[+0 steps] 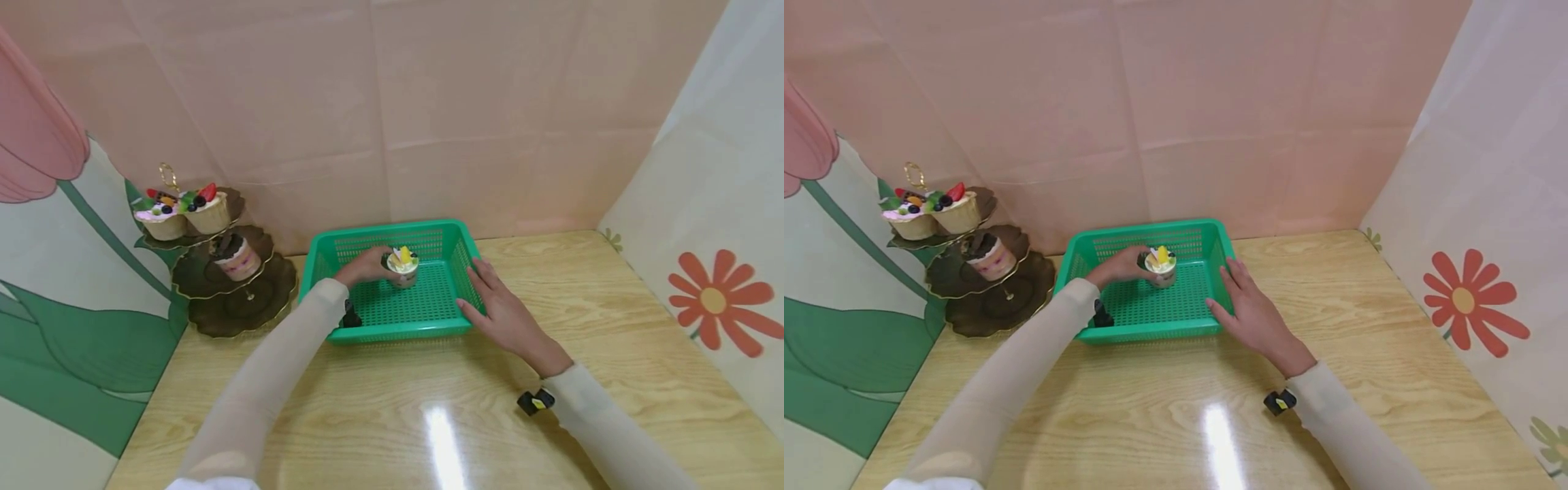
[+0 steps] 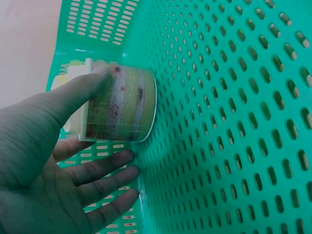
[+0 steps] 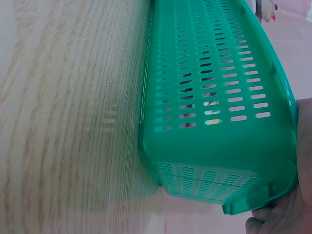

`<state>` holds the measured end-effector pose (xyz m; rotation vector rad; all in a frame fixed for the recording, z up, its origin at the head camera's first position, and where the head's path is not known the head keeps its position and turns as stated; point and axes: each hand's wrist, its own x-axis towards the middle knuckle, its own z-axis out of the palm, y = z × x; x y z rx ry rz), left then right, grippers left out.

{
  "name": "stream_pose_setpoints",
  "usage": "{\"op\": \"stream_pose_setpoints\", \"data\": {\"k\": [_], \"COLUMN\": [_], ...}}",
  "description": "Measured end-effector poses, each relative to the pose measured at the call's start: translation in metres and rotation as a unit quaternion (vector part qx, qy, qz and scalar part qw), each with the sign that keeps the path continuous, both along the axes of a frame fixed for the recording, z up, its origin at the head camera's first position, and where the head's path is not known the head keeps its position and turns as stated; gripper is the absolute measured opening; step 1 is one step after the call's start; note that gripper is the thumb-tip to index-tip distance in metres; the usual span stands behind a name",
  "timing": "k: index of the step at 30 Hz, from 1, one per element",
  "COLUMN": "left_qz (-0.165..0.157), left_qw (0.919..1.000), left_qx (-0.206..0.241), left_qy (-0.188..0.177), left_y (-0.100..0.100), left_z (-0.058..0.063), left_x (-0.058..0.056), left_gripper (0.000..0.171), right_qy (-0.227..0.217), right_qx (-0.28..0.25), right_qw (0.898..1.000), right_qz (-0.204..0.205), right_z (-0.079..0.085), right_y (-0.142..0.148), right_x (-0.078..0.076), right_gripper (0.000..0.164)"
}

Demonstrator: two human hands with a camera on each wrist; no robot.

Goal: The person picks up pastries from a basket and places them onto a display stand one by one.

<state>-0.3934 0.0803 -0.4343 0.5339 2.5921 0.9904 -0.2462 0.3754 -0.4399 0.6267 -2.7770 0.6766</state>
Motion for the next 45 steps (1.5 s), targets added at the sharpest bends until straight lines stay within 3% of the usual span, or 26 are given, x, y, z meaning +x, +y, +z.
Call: {"op": "stream_pose_setpoints", "data": {"k": [11,21,26,32,38,45], "left_qz": [0.005,0.01,0.027,0.033,0.068,0.078], "left_qw": [0.9993,0.9983,0.9963,0.9883,0.9758,0.9662], "left_qx": [0.006,0.033,0.072,0.135,0.179,0.205], "left_qy": [0.036,0.047,0.04,0.062,0.104,0.135], "left_y": [-0.002,-0.009,-0.012,-0.018,-0.026,-0.041], "left_z": [0.007,0.024,0.038,0.064,0.096,0.11], "left_x": [0.003,0.008,0.012,0.017,0.032,0.052], "left_gripper": [0.066,0.054,0.06,0.058,0.059,0.061], "right_qy": [0.005,0.005,0.007,0.005,0.002,0.004], "right_qx": [0.0,0.0,-0.005,-0.005,-0.005,-0.006], "right_qw": [1.0,1.0,1.0,1.0,1.0,1.0], "right_qz": [0.0,0.0,0.002,0.005,0.004,0.007], "right_z": [-0.001,-0.001,0.0,-0.002,-0.001,-0.001], "right_y": [-0.001,-0.001,-0.001,0.0,0.0,0.0], "right_x": [0.0,-0.001,0.0,-0.001,0.0,0.0], "right_gripper": [0.079,0.078,0.077,0.077,0.078,0.077]}}
